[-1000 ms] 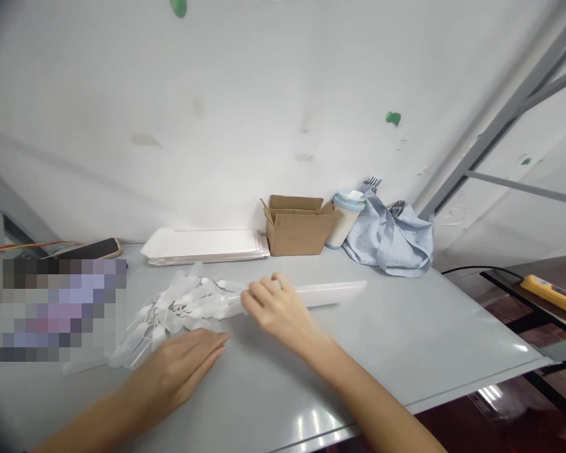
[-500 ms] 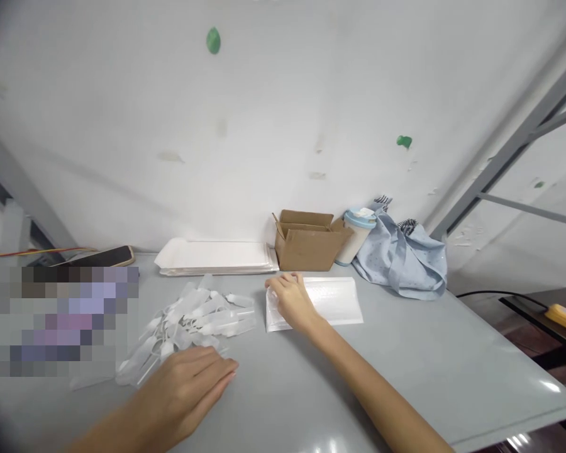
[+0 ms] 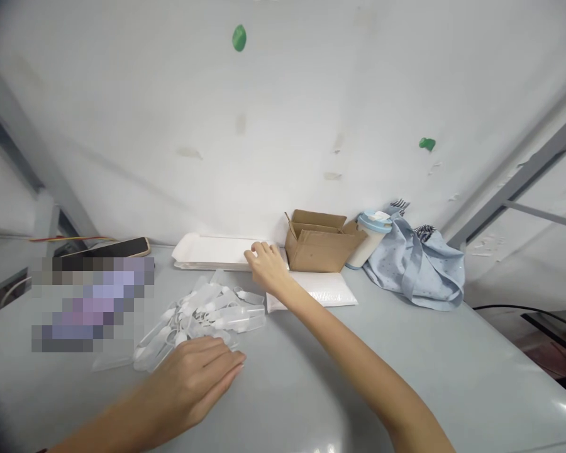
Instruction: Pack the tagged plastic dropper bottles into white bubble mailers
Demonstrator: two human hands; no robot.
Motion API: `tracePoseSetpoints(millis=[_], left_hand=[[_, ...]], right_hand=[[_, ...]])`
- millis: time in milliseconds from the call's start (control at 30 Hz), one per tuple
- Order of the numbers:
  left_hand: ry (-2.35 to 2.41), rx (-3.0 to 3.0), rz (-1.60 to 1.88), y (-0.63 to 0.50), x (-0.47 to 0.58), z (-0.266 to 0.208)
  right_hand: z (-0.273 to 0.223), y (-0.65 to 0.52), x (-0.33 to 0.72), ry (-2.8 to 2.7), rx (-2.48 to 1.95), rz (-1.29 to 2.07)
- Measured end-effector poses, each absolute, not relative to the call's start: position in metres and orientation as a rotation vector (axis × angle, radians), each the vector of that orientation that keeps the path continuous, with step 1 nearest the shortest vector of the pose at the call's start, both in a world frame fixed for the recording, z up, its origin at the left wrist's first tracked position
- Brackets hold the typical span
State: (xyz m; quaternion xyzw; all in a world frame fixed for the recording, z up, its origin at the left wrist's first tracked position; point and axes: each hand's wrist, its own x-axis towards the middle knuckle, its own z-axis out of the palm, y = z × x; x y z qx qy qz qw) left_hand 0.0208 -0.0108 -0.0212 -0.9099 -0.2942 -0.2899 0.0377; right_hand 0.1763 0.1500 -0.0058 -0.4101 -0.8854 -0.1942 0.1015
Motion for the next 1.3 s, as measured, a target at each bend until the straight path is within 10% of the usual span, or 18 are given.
tracePoseSetpoints(millis=[333,567,700,1300], left_hand=[[-1.022,-2.765,-1.113,-0.005,0.011,-0.015],[-2.601,-2.341,-2.705,0.009,-0.008,0.024],[-2.616,-1.65,-3.225,0.022,-0.029,0.041],[-2.508,-2.816,-1.821,-0.002,0.011,0.011]], right_hand=[[-0.004,0.178,0.166,-2.66,-1.086,-0.602],[0.002,0.151,0.185,-2.376,-0.975,-0.693],[-0.01,0.104,0.208,-2.313,-0.751,-0.732],[-0.009,0.027,0.216,-2.592,-0.808,-0.234]])
